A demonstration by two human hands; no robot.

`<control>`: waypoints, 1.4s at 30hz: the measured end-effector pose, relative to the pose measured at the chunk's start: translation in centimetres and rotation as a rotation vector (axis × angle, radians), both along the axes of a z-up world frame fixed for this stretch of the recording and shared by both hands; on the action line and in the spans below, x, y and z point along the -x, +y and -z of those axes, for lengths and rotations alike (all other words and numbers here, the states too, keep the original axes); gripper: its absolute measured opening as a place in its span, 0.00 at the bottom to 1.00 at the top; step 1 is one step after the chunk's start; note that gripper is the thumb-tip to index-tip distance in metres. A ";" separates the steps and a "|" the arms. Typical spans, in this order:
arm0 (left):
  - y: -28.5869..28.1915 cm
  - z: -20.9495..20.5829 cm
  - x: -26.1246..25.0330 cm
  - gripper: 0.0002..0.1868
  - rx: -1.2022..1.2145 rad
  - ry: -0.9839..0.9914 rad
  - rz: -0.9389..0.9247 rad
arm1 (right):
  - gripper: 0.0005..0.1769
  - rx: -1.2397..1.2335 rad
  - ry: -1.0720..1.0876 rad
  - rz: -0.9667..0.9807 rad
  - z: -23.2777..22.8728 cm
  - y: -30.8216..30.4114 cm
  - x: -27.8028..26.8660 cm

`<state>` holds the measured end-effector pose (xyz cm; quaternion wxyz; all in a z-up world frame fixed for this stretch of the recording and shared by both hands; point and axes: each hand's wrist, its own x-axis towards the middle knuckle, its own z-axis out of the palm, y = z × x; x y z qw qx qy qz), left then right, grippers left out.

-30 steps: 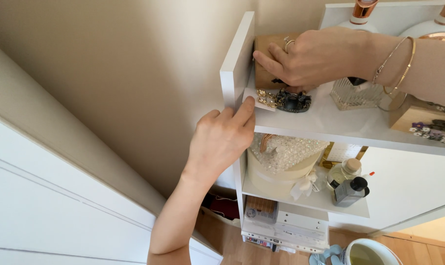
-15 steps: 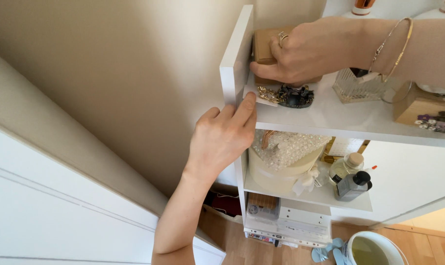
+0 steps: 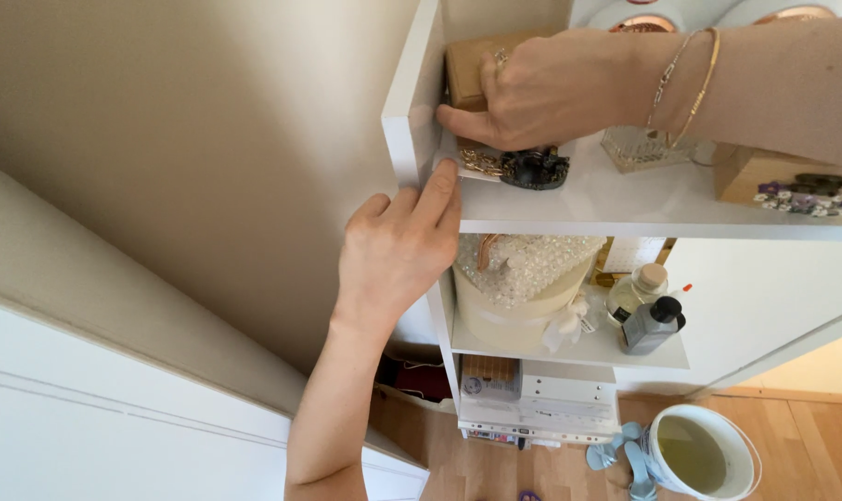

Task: The person organizes jewelry by picking up necklaces and earrings from a tray and placing them into a wooden box on a shelf. They also move a decorative plate into a closet and handle a hair tie and sunglasses on a bedside table.

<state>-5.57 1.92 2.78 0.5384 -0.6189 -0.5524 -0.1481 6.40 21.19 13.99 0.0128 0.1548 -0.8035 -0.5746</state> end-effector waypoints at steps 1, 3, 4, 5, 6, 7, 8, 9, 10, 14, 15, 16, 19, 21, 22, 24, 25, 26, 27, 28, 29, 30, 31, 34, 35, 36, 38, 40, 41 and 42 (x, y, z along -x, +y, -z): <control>0.0 0.0 0.0 0.10 0.000 -0.001 0.002 | 0.30 0.017 0.003 0.013 0.0 0.0 0.0; -0.1 0.0 0.0 0.08 -0.003 -0.004 0.004 | 0.28 0.032 0.009 0.023 0.1 -0.1 -0.1; -0.1 0.1 0.0 0.09 -0.009 -0.006 0.008 | 0.27 0.031 0.012 0.020 0.1 -0.1 -0.1; -0.1 0.2 0.0 0.10 -0.014 -0.008 0.012 | 0.26 0.030 0.016 0.017 0.2 0.0 -0.1; -0.1 0.2 0.1 0.11 -0.020 -0.010 0.014 | 0.23 0.041 0.031 0.010 0.2 0.0 -0.1; -0.1 0.3 0.0 0.11 -0.025 -0.012 0.017 | 0.19 0.053 0.047 0.003 0.3 0.1 -0.2; -0.1 0.3 0.0 0.11 -0.030 -0.013 0.017 | 0.16 0.064 0.063 -0.007 0.3 0.1 -0.1; -0.1 0.4 0.0 0.11 -0.035 -0.013 0.017 | 0.16 0.043 0.063 0.000 0.4 0.1 -0.1; -0.1 0.4 0.0 0.10 -0.036 -0.016 0.019 | 0.16 0.020 0.062 0.007 0.5 0.1 -0.1; -0.1 0.6 0.0 0.09 -0.051 -0.009 0.021 | 0.15 0.078 0.046 0.079 0.6 0.0 -0.1; -0.1 0.6 0.0 0.09 -0.057 -0.003 0.019 | 0.15 0.082 0.052 0.082 0.6 0.0 -0.1; 0.0 0.6 0.1 0.09 -0.061 -0.002 0.017 | 0.15 0.085 0.058 0.083 0.6 -0.1 -0.1; 0.1 0.7 0.2 0.08 -0.072 -0.001 0.016 | 0.17 0.085 0.062 0.105 0.6 -0.2 -0.1; 0.1 0.9 0.3 0.07 -0.073 -0.004 0.022 | 0.17 0.096 0.064 0.117 0.8 -0.2 0.0; 0.2 0.9 0.4 0.08 -0.077 -0.003 0.031 | 0.16 0.107 0.068 0.120 0.8 -0.3 -0.1; 0.1 1.1 0.4 0.09 -0.079 -0.005 0.045 | 0.18 0.094 0.074 0.122 0.8 -0.3 -0.1; 0.1 1.3 0.4 0.09 -0.070 -0.003 0.041 | 0.20 0.071 0.076 0.119 0.8 -0.2 -0.1; 0.2 1.3 0.5 0.09 -0.068 -0.001 0.035 | 0.22 0.042 0.077 0.115 0.7 -0.2 -0.1; 0.2 1.4 0.5 0.09 -0.066 0.001 0.029 | 0.21 0.056 0.081 0.117 0.8 -0.3 0.0; 0.2 1.5 0.4 0.10 -0.068 -0.002 0.030 | 0.20 0.070 0.084 0.118 0.8 -0.4 -0.1; 0.2 1.5 0.3 0.10 -0.070 -0.005 0.031 | 0.19 0.083 0.088 0.119 0.7 -0.5 -0.2; 0.1 1.4 0.4 0.10 -0.071 -0.005 0.034 | 0.20 0.062 0.074 0.133 0.5 -0.5 -0.3; 0.0 1.4 0.5 0.10 -0.069 -0.005 0.026 | 0.21 0.040 0.061 0.148 0.2 -0.4 -0.3; -0.2 1.3 0.3 0.10 -0.068 -0.001 0.024 | 0.30 0.232 0.073 0.190 -0.4 -0.3 -1.0; -0.4 1.2 0.4 0.10 -0.070 0.001 0.025 | 0.34 0.338 0.086 0.200 -0.5 -0.4 -1.2; -0.5 1.2 0.4 0.09 -0.074 0.002 0.027 | 0.33 0.435 0.117 0.212 -0.6 -0.5 -1.5; -0.7 1.0 0.4 0.08 -0.102 0.009 0.051 | 0.31 0.632 0.182 0.233 -0.6 -1.0 -2.5; -1.1 0.7 0.3 0.07 -0.126 0.018 0.067 | 0.20 0.757 0.341 0.134 -0.1 -2.2 -4.3; -1.3 0.4 0.2 0.07 -0.136 0.021 0.072 | 0.18 0.817 0.420 0.084 0.2 -3.0 -5.2; -1.6 0.2 0.0 0.07 -0.146 0.021 0.075 | 0.19 0.817 0.405 0.282 0.5 -3.7 -5.6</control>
